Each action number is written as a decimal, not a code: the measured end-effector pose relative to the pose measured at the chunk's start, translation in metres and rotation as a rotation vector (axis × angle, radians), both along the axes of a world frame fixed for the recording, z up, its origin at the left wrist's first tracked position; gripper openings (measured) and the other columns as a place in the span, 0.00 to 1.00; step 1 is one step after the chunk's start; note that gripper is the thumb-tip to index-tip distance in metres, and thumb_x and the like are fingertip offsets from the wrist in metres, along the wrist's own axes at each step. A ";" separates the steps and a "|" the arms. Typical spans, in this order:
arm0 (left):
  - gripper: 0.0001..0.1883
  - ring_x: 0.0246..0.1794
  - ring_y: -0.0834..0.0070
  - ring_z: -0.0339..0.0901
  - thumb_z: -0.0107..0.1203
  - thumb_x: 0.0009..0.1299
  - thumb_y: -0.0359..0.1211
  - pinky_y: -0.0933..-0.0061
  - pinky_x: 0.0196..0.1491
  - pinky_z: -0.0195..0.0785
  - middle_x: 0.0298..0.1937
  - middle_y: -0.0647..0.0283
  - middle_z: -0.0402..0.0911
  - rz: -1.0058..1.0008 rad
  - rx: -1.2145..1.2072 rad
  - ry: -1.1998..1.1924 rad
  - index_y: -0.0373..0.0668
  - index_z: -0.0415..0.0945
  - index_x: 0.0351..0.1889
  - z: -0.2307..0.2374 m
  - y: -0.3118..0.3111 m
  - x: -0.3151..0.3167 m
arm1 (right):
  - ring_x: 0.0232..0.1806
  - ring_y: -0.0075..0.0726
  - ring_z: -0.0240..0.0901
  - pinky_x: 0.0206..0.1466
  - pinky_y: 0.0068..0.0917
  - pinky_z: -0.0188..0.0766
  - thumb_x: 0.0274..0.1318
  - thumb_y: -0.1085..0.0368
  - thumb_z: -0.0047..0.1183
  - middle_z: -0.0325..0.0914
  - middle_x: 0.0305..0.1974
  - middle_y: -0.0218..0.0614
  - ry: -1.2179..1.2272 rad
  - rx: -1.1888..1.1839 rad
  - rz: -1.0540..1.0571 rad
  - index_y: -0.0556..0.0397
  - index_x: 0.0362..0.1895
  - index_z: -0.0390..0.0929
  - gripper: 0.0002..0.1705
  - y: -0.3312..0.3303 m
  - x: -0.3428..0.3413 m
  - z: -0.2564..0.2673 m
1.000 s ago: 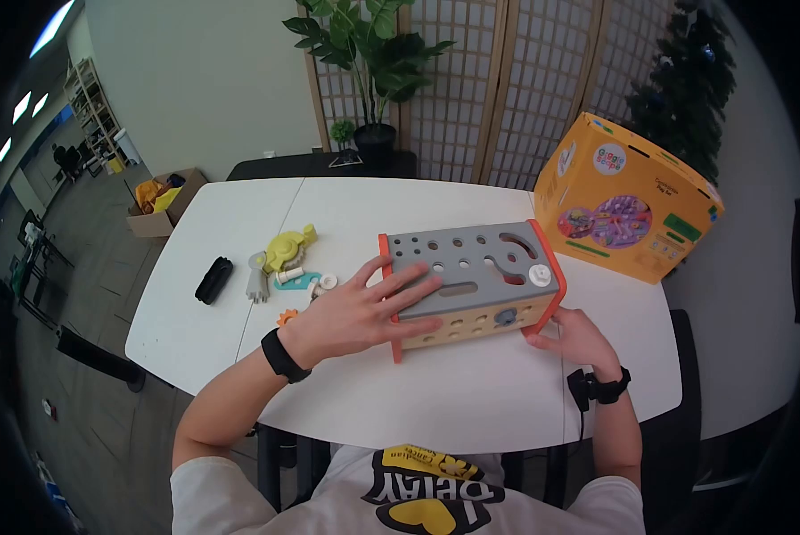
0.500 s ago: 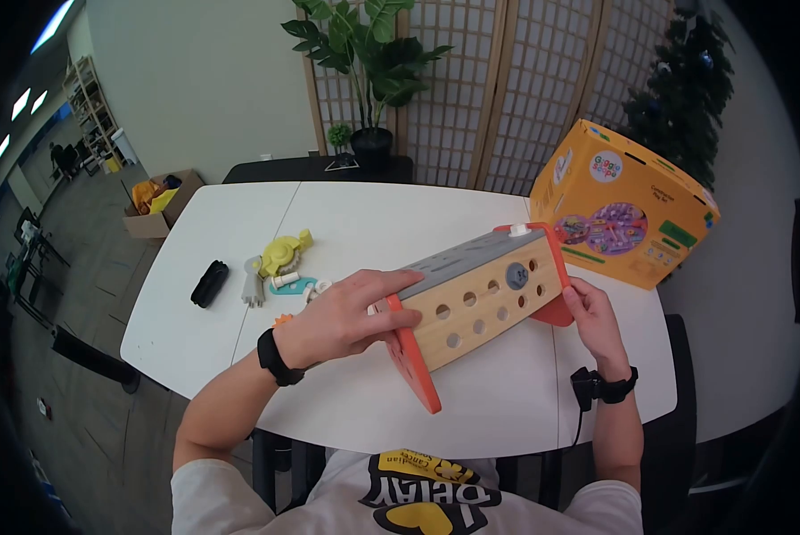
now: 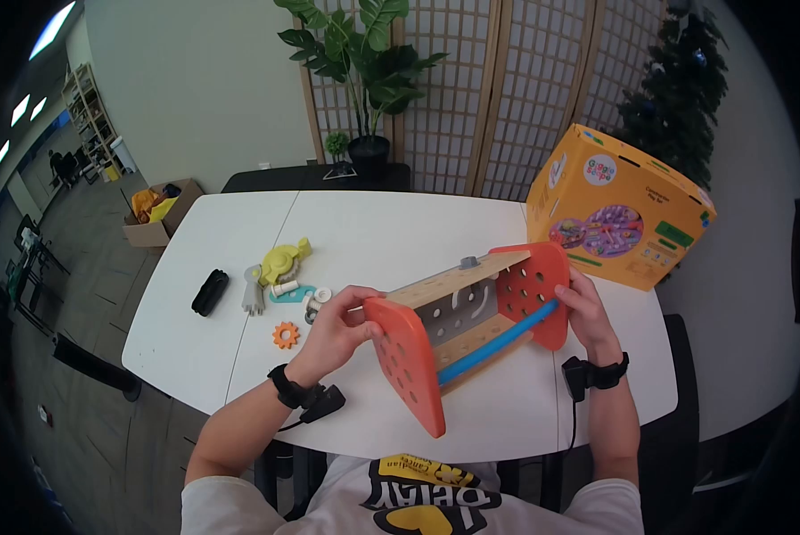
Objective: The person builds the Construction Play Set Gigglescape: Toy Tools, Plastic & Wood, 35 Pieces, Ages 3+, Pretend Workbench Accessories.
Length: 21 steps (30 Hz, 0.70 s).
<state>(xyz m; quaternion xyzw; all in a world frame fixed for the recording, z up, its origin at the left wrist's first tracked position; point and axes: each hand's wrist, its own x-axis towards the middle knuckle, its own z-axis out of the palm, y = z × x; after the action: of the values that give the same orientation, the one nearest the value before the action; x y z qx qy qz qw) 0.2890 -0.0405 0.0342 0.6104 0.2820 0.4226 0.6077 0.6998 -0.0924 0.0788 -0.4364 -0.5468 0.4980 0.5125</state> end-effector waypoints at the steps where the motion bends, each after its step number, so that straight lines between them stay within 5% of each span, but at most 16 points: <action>1: 0.25 0.59 0.69 0.82 0.68 0.71 0.30 0.68 0.61 0.77 0.62 0.56 0.79 0.005 -0.009 -0.003 0.36 0.70 0.62 -0.002 -0.001 0.000 | 0.61 0.30 0.69 0.67 0.30 0.64 0.68 0.60 0.53 0.75 0.62 0.36 0.009 -0.004 -0.008 0.61 0.72 0.66 0.33 0.001 -0.003 -0.001; 9: 0.23 0.57 0.71 0.83 0.68 0.71 0.31 0.69 0.59 0.77 0.57 0.57 0.82 0.071 -0.149 0.007 0.36 0.72 0.60 -0.014 -0.008 -0.004 | 0.59 0.26 0.71 0.66 0.26 0.66 0.78 0.60 0.45 0.76 0.59 0.33 -0.184 -0.022 -0.068 0.58 0.72 0.68 0.25 0.015 -0.010 -0.009; 13: 0.21 0.53 0.74 0.83 0.72 0.68 0.35 0.70 0.56 0.77 0.53 0.59 0.86 0.095 -0.022 0.169 0.36 0.79 0.54 -0.030 -0.018 -0.008 | 0.55 0.24 0.73 0.63 0.26 0.68 0.79 0.58 0.46 0.80 0.52 0.34 -0.571 0.016 -0.152 0.58 0.68 0.72 0.22 0.022 -0.013 0.000; 21: 0.18 0.39 0.68 0.84 0.75 0.62 0.43 0.69 0.42 0.75 0.41 0.61 0.89 0.099 0.280 0.579 0.42 0.88 0.43 -0.015 -0.046 -0.005 | 0.38 0.28 0.78 0.47 0.30 0.76 0.76 0.58 0.50 0.83 0.37 0.34 -0.626 0.170 -0.161 0.55 0.59 0.81 0.18 0.065 -0.020 -0.004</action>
<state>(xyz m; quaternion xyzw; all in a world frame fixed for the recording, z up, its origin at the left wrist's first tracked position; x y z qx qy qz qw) 0.2841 -0.0860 0.0188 0.7684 0.4118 0.2950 0.3911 0.6798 -0.0274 0.0751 -0.5657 -0.6810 0.2502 0.3920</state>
